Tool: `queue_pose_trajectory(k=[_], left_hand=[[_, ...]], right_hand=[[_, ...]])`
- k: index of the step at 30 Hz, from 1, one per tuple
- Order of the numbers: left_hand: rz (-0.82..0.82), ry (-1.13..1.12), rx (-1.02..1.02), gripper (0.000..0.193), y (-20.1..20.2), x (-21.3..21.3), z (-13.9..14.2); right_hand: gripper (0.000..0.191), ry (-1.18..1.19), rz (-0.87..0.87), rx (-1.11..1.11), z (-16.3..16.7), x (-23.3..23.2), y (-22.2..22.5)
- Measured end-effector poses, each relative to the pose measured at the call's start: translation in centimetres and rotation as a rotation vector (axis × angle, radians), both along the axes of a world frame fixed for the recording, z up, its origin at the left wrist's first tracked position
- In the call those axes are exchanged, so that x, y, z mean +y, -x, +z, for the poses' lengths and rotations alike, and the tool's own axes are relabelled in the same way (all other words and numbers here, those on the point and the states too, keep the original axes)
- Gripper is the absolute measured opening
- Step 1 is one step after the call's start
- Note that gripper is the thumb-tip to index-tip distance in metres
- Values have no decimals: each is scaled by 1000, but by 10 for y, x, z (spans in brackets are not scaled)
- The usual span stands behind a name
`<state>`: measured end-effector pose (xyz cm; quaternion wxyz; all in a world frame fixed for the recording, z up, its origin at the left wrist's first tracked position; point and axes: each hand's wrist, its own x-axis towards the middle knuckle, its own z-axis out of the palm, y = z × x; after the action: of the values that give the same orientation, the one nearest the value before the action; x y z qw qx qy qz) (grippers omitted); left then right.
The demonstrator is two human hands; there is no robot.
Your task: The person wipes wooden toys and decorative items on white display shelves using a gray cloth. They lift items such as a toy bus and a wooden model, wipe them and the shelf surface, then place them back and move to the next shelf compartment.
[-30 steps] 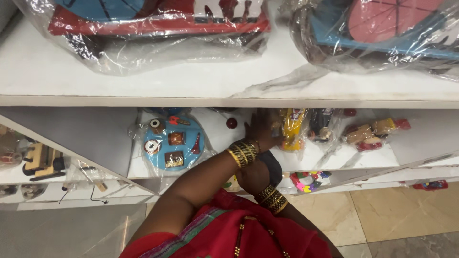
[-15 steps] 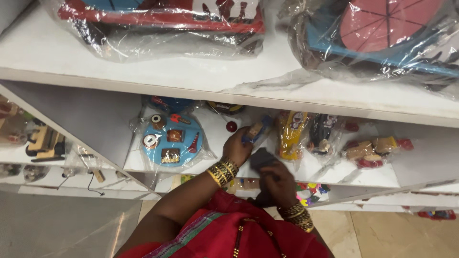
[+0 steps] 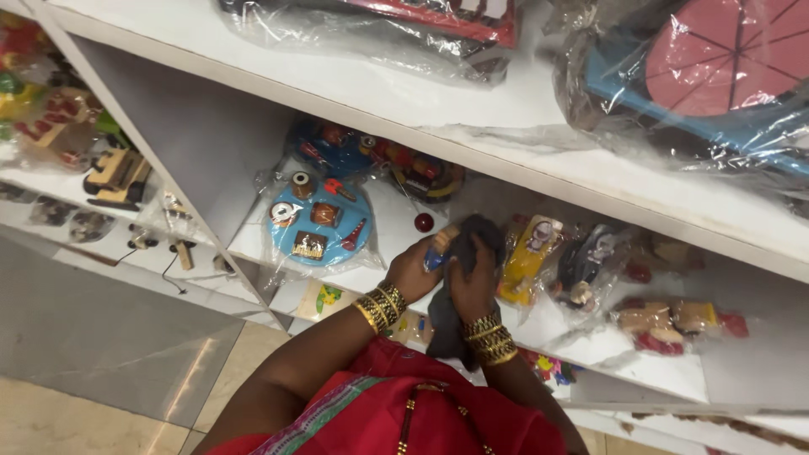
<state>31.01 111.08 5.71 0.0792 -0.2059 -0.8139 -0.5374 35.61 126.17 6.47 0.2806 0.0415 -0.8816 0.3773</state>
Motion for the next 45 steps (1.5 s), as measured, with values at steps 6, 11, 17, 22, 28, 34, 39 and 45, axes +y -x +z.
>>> queue_pose_trajectory(k=[6,11,17,22,28,34,39,45], left_hand=[[38,30,-96,57,-16,-23,1],[68,27,96,59,-18,-22,-6],[55,5,-92,58,-15,-28,-14],[112,41,-63,56,-16,-27,-13],[50,-50,-43,55,-18,-32,-12],[84,-5,86,55,-18,-32,-11],[60,26,-4,54,-24,-32,-8],[89,29,117,58,-22,-32,-10]], right_hand=[[36,15,86,-35,1,14,18],[36,141,0,19,-3,5,25],[29,-13,108,59,-3,1,19],[27,20,114,3,6,-3,21],[27,-105,38,62,16,2,10],[26,-166,262,109,13,3,8],[24,-99,26,37,5,3,0],[24,-209,210,114,8,2,-1]])
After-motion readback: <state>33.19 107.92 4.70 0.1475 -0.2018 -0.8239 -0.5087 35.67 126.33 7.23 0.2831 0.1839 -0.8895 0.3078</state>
